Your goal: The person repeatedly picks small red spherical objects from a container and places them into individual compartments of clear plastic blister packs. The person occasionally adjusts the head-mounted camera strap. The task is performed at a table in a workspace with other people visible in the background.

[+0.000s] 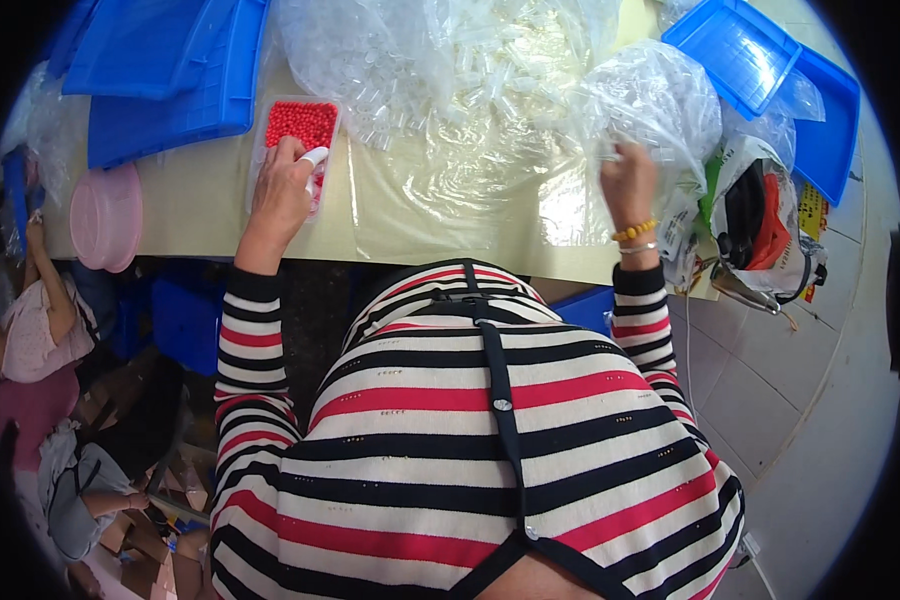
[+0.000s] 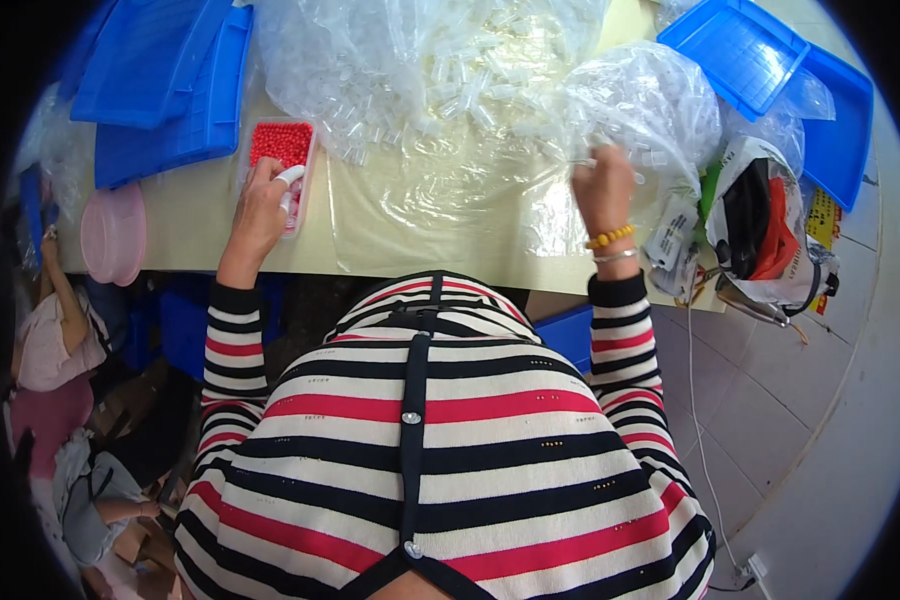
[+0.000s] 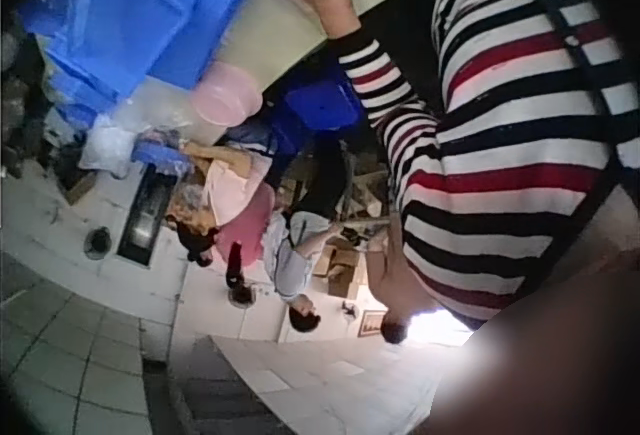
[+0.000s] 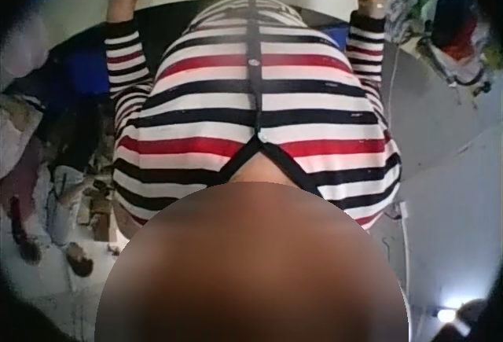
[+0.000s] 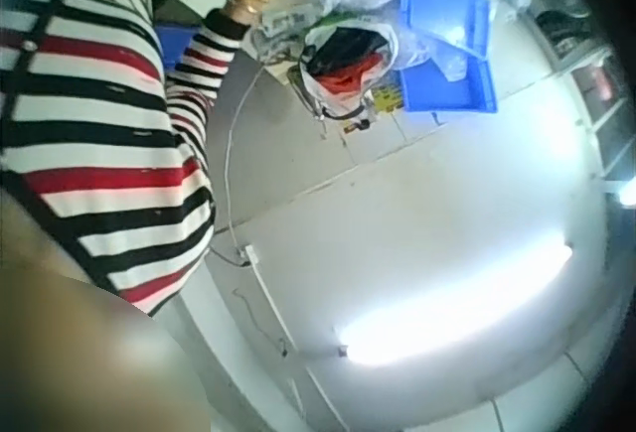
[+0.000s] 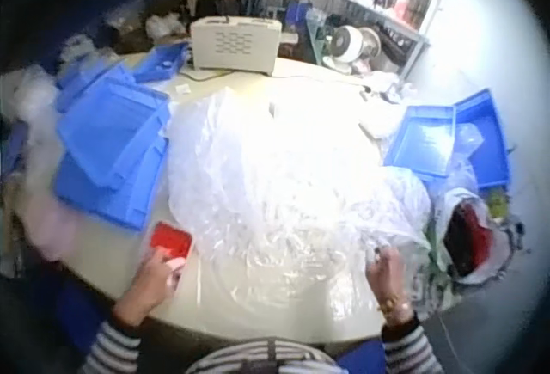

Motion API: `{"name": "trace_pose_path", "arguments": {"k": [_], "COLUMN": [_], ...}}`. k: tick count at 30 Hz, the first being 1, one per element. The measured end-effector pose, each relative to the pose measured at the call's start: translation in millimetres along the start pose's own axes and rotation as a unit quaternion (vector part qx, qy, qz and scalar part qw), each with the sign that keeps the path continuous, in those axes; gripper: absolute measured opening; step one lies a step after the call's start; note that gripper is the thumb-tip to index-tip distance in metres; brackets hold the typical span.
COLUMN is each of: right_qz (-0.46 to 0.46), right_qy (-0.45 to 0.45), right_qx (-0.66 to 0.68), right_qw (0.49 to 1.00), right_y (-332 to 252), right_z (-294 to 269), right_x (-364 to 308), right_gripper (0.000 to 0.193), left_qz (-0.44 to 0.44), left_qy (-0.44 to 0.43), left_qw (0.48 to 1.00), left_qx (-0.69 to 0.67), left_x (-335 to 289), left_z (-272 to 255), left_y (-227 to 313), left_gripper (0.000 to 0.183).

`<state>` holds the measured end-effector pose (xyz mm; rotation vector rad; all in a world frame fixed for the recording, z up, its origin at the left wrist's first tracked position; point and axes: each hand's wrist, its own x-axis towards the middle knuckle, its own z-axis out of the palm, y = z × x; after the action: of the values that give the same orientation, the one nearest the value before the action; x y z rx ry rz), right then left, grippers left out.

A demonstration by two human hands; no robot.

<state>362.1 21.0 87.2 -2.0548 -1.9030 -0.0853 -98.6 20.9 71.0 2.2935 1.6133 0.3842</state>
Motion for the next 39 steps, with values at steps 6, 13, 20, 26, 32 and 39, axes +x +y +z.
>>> {"name": "trace_pose_path", "arguments": {"k": [6, 13, 20, 26, 32, 39], "right_qz": [-0.079, -0.055, 0.161, 0.182, 0.2, 0.175], "right_qy": [-0.103, -0.158, -0.376, -0.398, -0.411, -0.405], "right_qx": [0.052, 0.025, 0.368, 0.386, 0.456, 0.502], "right_qw": [0.99, 0.986, 0.835, 0.812, 0.763, 0.743], "right_y": [-87, -108, -108, -108, -118, -114], "right_z": [85, 114, 71, 69, 47, 43], "right_x": [16, 30, 6, -23, -31, -38], "right_gripper": [0.012, 0.014, 0.024, 0.024, 0.026, 0.03], "left_qz": [0.01, -0.036, -0.001, -0.046, -0.129, -0.141], "left_qy": [-0.019, 0.007, 0.007, 0.038, 0.091, 0.186], "left_qw": [1.0, 0.999, 1.0, 0.997, 0.981, 0.956], "left_qx": [0.021, 0.017, 0.003, 0.041, -0.112, -0.181], "left_x": [9, 10, 15, 32, 30, 25], "left_z": [9, 3, 12, 23, 27, 30], "left_y": [-14, -15, -23, -18, -23, -19], "left_gripper": [0.024, 0.025, 0.022, 0.016, 0.015, 0.016]}}
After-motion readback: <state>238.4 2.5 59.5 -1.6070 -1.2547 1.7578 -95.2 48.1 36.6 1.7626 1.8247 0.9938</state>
